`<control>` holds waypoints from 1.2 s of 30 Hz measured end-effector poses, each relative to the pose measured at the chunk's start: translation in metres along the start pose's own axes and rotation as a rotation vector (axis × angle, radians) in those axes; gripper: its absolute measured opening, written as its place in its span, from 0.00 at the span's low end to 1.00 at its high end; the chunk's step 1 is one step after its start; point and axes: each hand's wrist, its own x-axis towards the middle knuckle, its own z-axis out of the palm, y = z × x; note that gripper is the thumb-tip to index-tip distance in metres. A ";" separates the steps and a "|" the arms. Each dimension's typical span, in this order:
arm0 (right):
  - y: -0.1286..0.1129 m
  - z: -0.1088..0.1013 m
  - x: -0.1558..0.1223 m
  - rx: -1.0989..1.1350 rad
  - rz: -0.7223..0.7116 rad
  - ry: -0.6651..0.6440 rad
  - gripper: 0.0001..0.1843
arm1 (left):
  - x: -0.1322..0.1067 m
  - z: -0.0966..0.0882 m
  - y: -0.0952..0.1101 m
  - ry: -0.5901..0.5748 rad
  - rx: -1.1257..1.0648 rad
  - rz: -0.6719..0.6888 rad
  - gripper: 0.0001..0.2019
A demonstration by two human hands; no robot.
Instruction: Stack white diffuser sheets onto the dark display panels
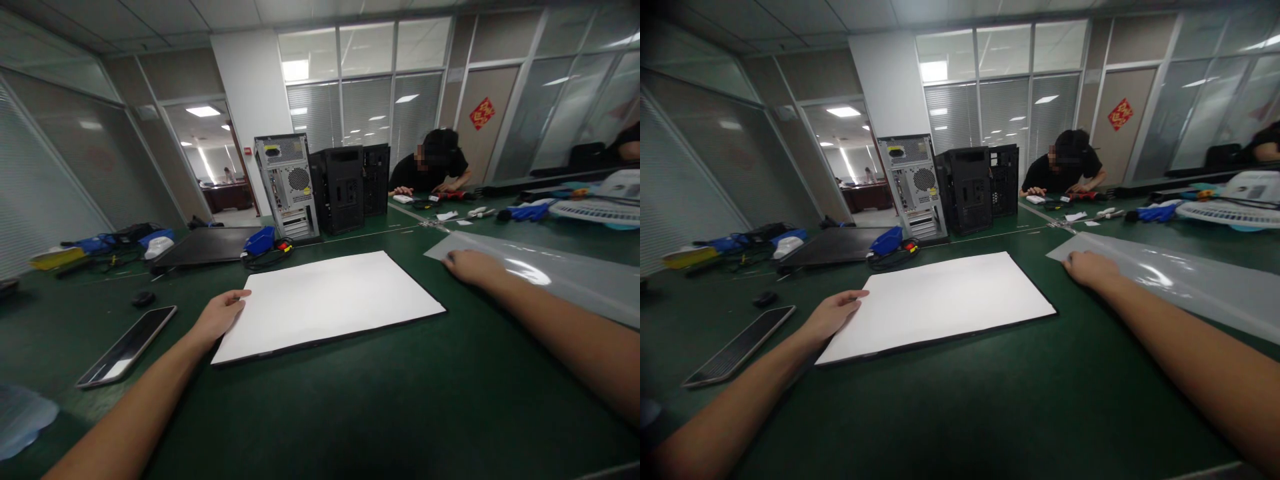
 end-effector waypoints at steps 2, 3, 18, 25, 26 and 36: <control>-0.003 0.000 0.000 -0.012 -0.056 0.029 0.29 | 0.001 -0.001 -0.002 0.000 0.003 -0.001 0.25; -0.005 -0.001 -0.001 -0.016 -0.077 0.046 0.29 | 0.001 -0.001 -0.002 0.000 0.004 -0.002 0.25; -0.088 -0.047 -0.069 0.174 -0.472 0.373 0.29 | -0.004 0.001 0.007 0.000 -0.019 -0.014 0.25; -0.140 -0.057 -0.112 0.293 -0.968 0.140 0.28 | -0.008 0.002 0.013 0.017 0.014 -0.036 0.23; -0.143 -0.058 -0.115 0.312 -1.003 0.110 0.28 | -0.008 0.002 0.013 0.015 0.015 -0.034 0.24; -0.090 -0.044 -0.063 0.120 -0.509 0.263 0.31 | 0.000 -0.001 0.002 -0.014 0.015 -0.010 0.25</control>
